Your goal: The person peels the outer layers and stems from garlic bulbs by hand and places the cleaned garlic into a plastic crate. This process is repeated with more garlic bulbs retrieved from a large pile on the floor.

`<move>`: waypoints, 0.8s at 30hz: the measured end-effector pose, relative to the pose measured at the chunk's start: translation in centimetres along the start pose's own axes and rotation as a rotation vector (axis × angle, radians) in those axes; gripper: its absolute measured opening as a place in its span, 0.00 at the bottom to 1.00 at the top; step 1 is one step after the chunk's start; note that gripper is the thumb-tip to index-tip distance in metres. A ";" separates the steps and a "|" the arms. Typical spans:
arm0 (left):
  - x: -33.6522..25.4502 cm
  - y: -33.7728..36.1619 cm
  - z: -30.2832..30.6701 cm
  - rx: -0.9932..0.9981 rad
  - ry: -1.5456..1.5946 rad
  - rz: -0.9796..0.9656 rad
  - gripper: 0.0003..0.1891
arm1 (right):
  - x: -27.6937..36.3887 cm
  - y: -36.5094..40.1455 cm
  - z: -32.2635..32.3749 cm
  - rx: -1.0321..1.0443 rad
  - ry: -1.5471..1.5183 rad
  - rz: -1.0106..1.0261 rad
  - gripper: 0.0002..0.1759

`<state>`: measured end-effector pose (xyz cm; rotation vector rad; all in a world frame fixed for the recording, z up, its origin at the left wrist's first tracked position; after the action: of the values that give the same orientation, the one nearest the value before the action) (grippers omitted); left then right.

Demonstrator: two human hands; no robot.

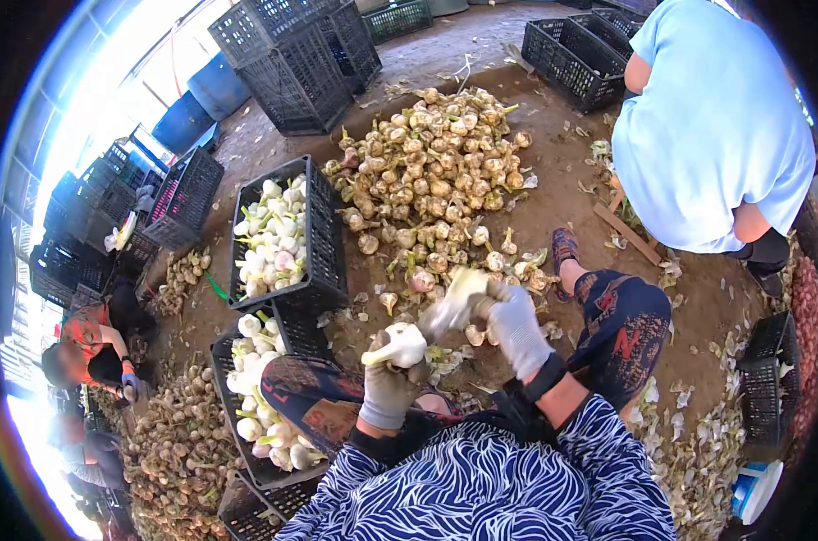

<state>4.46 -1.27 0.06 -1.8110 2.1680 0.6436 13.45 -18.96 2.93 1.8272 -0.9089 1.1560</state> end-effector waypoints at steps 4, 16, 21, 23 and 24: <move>-0.3 1.0 -1.1 0.022 -0.031 0.056 0.26 | 0.0 -1.1 1.1 0.245 1.099 -0.148 0.15; -1.1 1.2 0.5 -0.050 -0.450 0.089 0.32 | 2.5 1.1 -6.9 0.459 0.300 -0.101 0.37; -1.6 2.1 -1.1 -0.154 -0.465 0.055 0.30 | 0.5 1.3 -6.7 0.502 -0.166 -0.343 0.24; -1.4 2.2 -0.9 -0.127 -0.382 0.094 0.29 | -0.1 1.3 -6.4 0.477 -0.253 -0.363 0.17; -1.1 2.0 -0.3 -0.057 -0.313 0.089 0.28 | 0.0 1.3 -6.2 0.448 -0.312 -0.402 0.15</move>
<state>2.78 -0.20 1.16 -1.5252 2.0451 0.9474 10.00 -14.07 5.01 2.4662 -0.4237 0.8761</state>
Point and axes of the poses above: each hand's wrist, its own y-axis away from the middle knuckle, its own z-axis out of the back of the hand, x = y × z, the point moved 5 cm from there along -y, towards the middle knuckle, and after that the axes turned 10 degrees about x, right-handed, at the moved point
